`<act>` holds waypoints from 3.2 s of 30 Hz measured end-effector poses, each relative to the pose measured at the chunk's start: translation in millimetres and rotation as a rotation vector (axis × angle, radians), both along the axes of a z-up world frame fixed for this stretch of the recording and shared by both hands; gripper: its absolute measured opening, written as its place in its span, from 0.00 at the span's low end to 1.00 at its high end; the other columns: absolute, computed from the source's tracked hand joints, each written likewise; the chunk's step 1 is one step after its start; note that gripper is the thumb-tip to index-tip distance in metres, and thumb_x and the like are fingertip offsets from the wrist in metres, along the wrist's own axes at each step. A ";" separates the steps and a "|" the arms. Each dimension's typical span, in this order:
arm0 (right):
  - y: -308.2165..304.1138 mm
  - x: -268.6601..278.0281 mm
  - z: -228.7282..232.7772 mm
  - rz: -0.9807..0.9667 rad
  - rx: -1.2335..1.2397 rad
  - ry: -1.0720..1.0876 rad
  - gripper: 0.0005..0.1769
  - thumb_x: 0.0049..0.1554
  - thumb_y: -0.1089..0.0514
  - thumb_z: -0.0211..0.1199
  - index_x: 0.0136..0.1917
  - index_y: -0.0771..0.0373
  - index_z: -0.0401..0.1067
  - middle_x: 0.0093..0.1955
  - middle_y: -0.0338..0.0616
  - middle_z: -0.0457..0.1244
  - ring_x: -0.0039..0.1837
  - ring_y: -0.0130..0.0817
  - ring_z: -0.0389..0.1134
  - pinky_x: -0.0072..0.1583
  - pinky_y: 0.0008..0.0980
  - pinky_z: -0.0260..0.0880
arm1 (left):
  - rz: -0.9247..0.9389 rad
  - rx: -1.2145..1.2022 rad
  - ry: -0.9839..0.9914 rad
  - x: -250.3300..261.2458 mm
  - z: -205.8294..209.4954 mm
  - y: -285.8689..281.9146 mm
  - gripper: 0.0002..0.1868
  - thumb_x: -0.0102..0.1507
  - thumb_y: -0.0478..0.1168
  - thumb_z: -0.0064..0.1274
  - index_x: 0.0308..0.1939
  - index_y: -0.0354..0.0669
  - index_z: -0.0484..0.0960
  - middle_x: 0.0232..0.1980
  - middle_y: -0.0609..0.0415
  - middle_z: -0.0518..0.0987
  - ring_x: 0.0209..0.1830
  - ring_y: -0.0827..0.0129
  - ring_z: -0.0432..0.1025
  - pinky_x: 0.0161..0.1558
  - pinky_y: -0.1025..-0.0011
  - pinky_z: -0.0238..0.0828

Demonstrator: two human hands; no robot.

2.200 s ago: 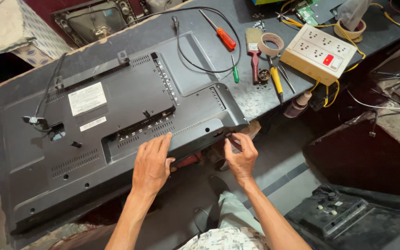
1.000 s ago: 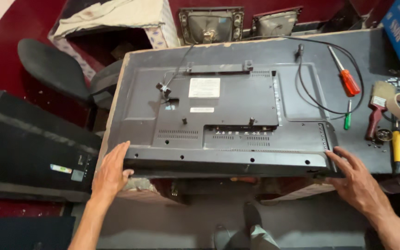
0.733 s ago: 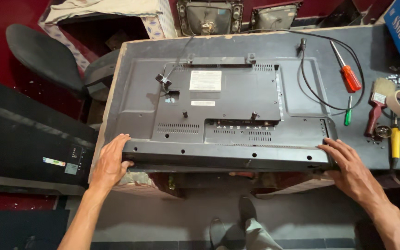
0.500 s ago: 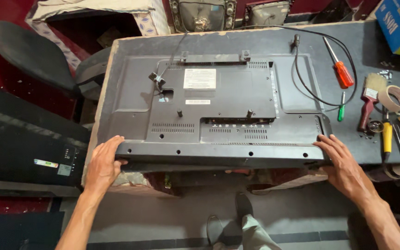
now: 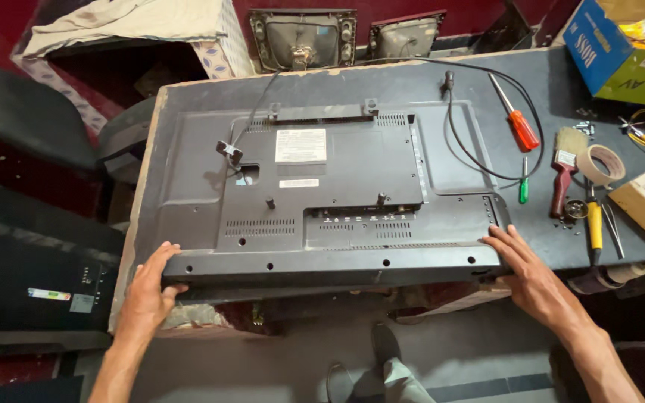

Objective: The person removes the back cover of a television to access the internal components. They then manipulate and connect wires to the circuit boards inside the chassis before reattaching the back cover.

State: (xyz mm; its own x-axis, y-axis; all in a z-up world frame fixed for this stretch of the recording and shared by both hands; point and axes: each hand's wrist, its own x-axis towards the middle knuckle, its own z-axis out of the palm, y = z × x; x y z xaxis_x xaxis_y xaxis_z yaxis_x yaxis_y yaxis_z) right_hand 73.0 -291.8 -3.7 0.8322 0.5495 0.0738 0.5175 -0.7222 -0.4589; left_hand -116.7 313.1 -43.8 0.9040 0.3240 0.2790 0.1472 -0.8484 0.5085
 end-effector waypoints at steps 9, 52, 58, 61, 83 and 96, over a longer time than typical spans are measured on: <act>6.8 -2.2 8.8 -0.065 -0.085 0.046 0.54 0.39 0.76 0.62 0.78 0.55 0.55 0.83 0.45 0.46 0.83 0.52 0.42 0.75 0.44 0.52 | -0.002 0.242 0.126 3.8 31.9 -47.7 0.46 0.45 0.33 0.67 0.68 0.47 0.67 0.74 0.49 0.64 0.79 0.54 0.53 0.75 0.37 0.41; 163.1 34.1 63.9 0.095 -0.184 -0.152 0.28 0.54 0.42 0.62 0.62 0.61 0.75 0.69 0.61 0.57 0.70 0.61 0.53 0.67 0.58 0.57 | -0.541 0.163 -0.094 102.5 7.0 -243.2 0.33 0.48 0.33 0.64 0.58 0.31 0.77 0.56 0.41 0.80 0.59 0.52 0.72 0.57 0.51 0.62; 113.5 20.4 57.8 -0.120 0.186 -0.337 0.19 0.52 0.65 0.68 0.58 0.58 0.76 0.51 0.44 0.68 0.53 0.39 0.69 0.54 0.35 0.71 | -0.520 0.100 -0.099 101.9 10.9 -244.2 0.32 0.48 0.32 0.65 0.57 0.31 0.78 0.55 0.43 0.80 0.59 0.55 0.73 0.57 0.52 0.63; 70.7 -9.2 30.8 -0.234 0.315 -0.641 0.18 0.53 0.66 0.68 0.57 0.57 0.76 0.50 0.42 0.69 0.52 0.37 0.70 0.55 0.34 0.71 | -0.541 0.058 -0.089 104.2 14.8 -242.5 0.32 0.46 0.32 0.64 0.56 0.30 0.79 0.54 0.42 0.81 0.57 0.54 0.73 0.56 0.52 0.63; 100.2 -60.3 -27.6 0.230 0.200 -0.548 0.22 0.44 0.70 0.64 0.54 0.71 0.74 0.50 0.48 0.68 0.53 0.43 0.71 0.53 0.44 0.72 | -0.545 -0.052 0.007 132.4 172.5 -226.9 0.30 0.43 0.33 0.66 0.50 0.34 0.79 0.43 0.48 0.79 0.46 0.52 0.72 0.46 0.57 0.62; 118.6 -59.1 -2.1 0.285 0.213 -0.604 0.22 0.44 0.68 0.66 0.54 0.71 0.75 0.50 0.49 0.69 0.48 0.43 0.68 0.50 0.41 0.70 | -0.492 0.018 0.118 171.9 221.0 -210.3 0.36 0.37 0.44 0.74 0.50 0.44 0.85 0.45 0.44 0.84 0.49 0.49 0.77 0.51 0.57 0.72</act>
State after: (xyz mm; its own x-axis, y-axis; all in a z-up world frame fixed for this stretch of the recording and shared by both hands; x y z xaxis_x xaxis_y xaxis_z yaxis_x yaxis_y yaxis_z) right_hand 14.0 -173.2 -5.8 0.4374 0.6622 0.6084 0.8822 -0.4471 -0.1477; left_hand 55.1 102.8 177.2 0.9741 -0.1525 0.1672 -0.2169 -0.8399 0.4975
